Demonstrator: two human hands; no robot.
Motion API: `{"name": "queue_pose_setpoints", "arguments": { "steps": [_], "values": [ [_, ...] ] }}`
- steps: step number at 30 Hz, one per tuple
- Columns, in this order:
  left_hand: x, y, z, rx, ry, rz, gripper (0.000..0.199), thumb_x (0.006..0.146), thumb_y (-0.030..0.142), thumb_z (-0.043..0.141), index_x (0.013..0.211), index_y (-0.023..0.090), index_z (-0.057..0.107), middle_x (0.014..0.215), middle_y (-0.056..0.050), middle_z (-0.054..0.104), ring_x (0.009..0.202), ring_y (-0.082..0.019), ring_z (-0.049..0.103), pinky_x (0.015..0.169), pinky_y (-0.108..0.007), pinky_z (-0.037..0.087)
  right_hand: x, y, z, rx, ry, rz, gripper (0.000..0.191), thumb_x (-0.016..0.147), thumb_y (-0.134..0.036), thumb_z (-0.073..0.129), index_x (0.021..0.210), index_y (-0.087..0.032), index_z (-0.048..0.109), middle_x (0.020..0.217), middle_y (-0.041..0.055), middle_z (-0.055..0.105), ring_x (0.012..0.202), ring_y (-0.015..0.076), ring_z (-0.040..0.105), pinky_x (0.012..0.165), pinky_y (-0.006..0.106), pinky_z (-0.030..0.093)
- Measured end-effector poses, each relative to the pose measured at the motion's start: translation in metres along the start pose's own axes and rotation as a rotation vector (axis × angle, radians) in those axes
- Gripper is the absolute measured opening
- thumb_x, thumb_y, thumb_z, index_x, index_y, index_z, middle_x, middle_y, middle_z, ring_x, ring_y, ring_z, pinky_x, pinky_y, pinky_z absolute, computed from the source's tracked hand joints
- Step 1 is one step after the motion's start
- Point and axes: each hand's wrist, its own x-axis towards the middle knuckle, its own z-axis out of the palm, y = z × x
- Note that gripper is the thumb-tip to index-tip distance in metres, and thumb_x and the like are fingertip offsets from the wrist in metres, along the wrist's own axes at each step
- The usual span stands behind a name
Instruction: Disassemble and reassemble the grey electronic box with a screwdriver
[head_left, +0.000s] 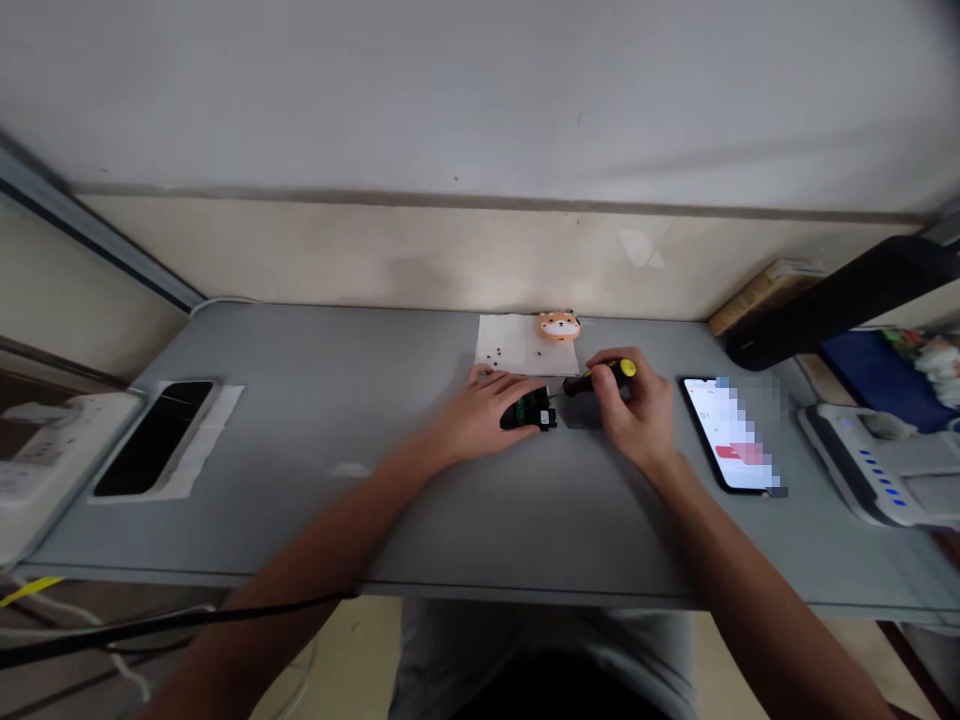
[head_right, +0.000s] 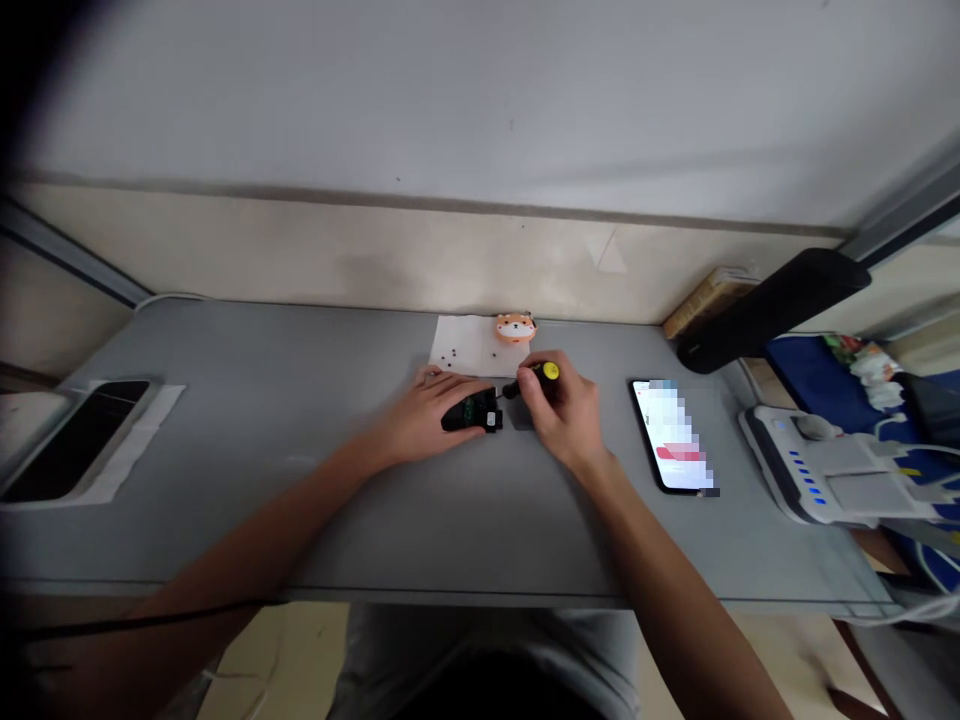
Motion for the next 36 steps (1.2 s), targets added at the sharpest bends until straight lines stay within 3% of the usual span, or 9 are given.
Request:
{"name": "queue_pose_setpoints", "arguments": {
  "steps": [8, 14, 16, 19, 24, 28, 32, 34, 36],
  "values": [
    [0.001, -0.001, 0.000, -0.017, -0.009, 0.009, 0.050, 0.093, 0.040, 0.075, 0.138, 0.026, 0.059, 0.133, -0.006, 0.072, 0.128, -0.027, 0.064, 0.116, -0.046, 0.039, 0.002, -0.003, 0.001, 0.045, -0.031, 0.035, 0.032, 0.097, -0.052, 0.057, 0.085, -0.023, 0.062, 0.062, -0.0025, 0.061, 0.052, 0.0120, 0.048, 0.051, 0.026, 0.037],
    [0.000, -0.007, 0.007, -0.031, 0.008, 0.048, 0.050, 0.096, 0.046, 0.069, 0.141, 0.028, 0.057, 0.134, -0.006, 0.072, 0.127, -0.027, 0.065, 0.114, -0.046, 0.039, 0.028, -0.008, 0.010, 0.067, -0.109, 0.070, 0.030, 0.090, -0.038, 0.067, 0.071, -0.023, 0.048, 0.059, -0.0060, 0.046, 0.054, 0.0110, 0.039, 0.056, 0.028, 0.035],
    [0.000, -0.008, 0.008, -0.024, 0.009, 0.048, 0.050, 0.097, 0.049, 0.067, 0.141, 0.027, 0.057, 0.135, -0.007, 0.071, 0.128, -0.027, 0.064, 0.115, -0.047, 0.039, 0.037, -0.010, 0.017, 0.154, -0.145, 0.047, 0.024, 0.091, -0.035, 0.066, 0.074, -0.023, 0.053, 0.068, -0.0033, 0.054, 0.063, 0.0127, 0.047, 0.064, 0.030, 0.041],
    [-0.001, -0.008, 0.008, -0.010, 0.005, 0.038, 0.050, 0.098, 0.050, 0.065, 0.141, 0.027, 0.056, 0.137, -0.007, 0.070, 0.130, -0.027, 0.062, 0.116, -0.047, 0.038, 0.042, -0.011, 0.030, 0.458, -0.180, 0.092, 0.019, 0.096, -0.042, 0.064, 0.091, -0.024, 0.062, 0.084, 0.0005, 0.065, 0.075, 0.0149, 0.060, 0.071, 0.032, 0.048],
    [-0.001, -0.006, 0.003, -0.007, -0.029, 0.018, 0.044, 0.098, 0.049, 0.065, 0.136, 0.027, 0.058, 0.137, -0.007, 0.069, 0.128, -0.027, 0.062, 0.115, -0.048, 0.039, 0.031, -0.006, 0.042, 0.804, -0.125, 0.247, 0.037, 0.091, -0.058, 0.071, 0.084, -0.026, 0.053, 0.057, -0.0085, 0.050, 0.048, 0.0102, 0.047, 0.052, 0.027, 0.041],
    [-0.003, -0.007, 0.002, 0.004, -0.017, 0.053, 0.041, 0.098, 0.049, 0.064, 0.131, 0.025, 0.061, 0.132, -0.009, 0.070, 0.127, -0.029, 0.062, 0.113, -0.049, 0.041, 0.028, -0.005, 0.039, 1.000, -0.119, 0.328, 0.047, 0.092, -0.073, 0.058, 0.098, -0.026, 0.063, 0.063, -0.0054, 0.049, 0.055, 0.0124, 0.050, 0.056, 0.029, 0.045],
    [-0.004, -0.011, 0.002, 0.006, 0.009, 0.102, 0.040, 0.097, 0.048, 0.065, 0.127, 0.022, 0.062, 0.130, -0.011, 0.070, 0.124, -0.030, 0.064, 0.112, -0.051, 0.042, 0.029, -0.007, 0.033, 1.027, -0.144, 0.377, 0.040, 0.088, -0.063, 0.072, 0.086, -0.024, 0.064, 0.077, -0.0015, 0.060, 0.065, 0.0126, 0.058, 0.065, 0.030, 0.049],
    [-0.005, -0.011, 0.002, -0.001, 0.010, 0.108, 0.038, 0.097, 0.047, 0.066, 0.126, 0.023, 0.062, 0.131, -0.010, 0.070, 0.125, -0.029, 0.064, 0.112, -0.051, 0.042, 0.028, -0.006, 0.032, 1.021, -0.138, 0.378, 0.043, 0.082, -0.059, 0.080, 0.078, -0.024, 0.055, 0.081, -0.0024, 0.063, 0.063, 0.0112, 0.060, 0.063, 0.030, 0.049],
    [-0.005, -0.011, 0.002, -0.011, 0.014, 0.103, 0.035, 0.097, 0.044, 0.067, 0.125, 0.024, 0.062, 0.130, -0.009, 0.070, 0.126, -0.029, 0.063, 0.112, -0.050, 0.042, 0.028, -0.004, 0.032, 0.990, -0.126, 0.380, 0.049, 0.082, -0.058, 0.081, 0.076, -0.025, 0.045, 0.073, -0.0056, 0.060, 0.055, 0.0099, 0.057, 0.057, 0.028, 0.046]
  ]
}}
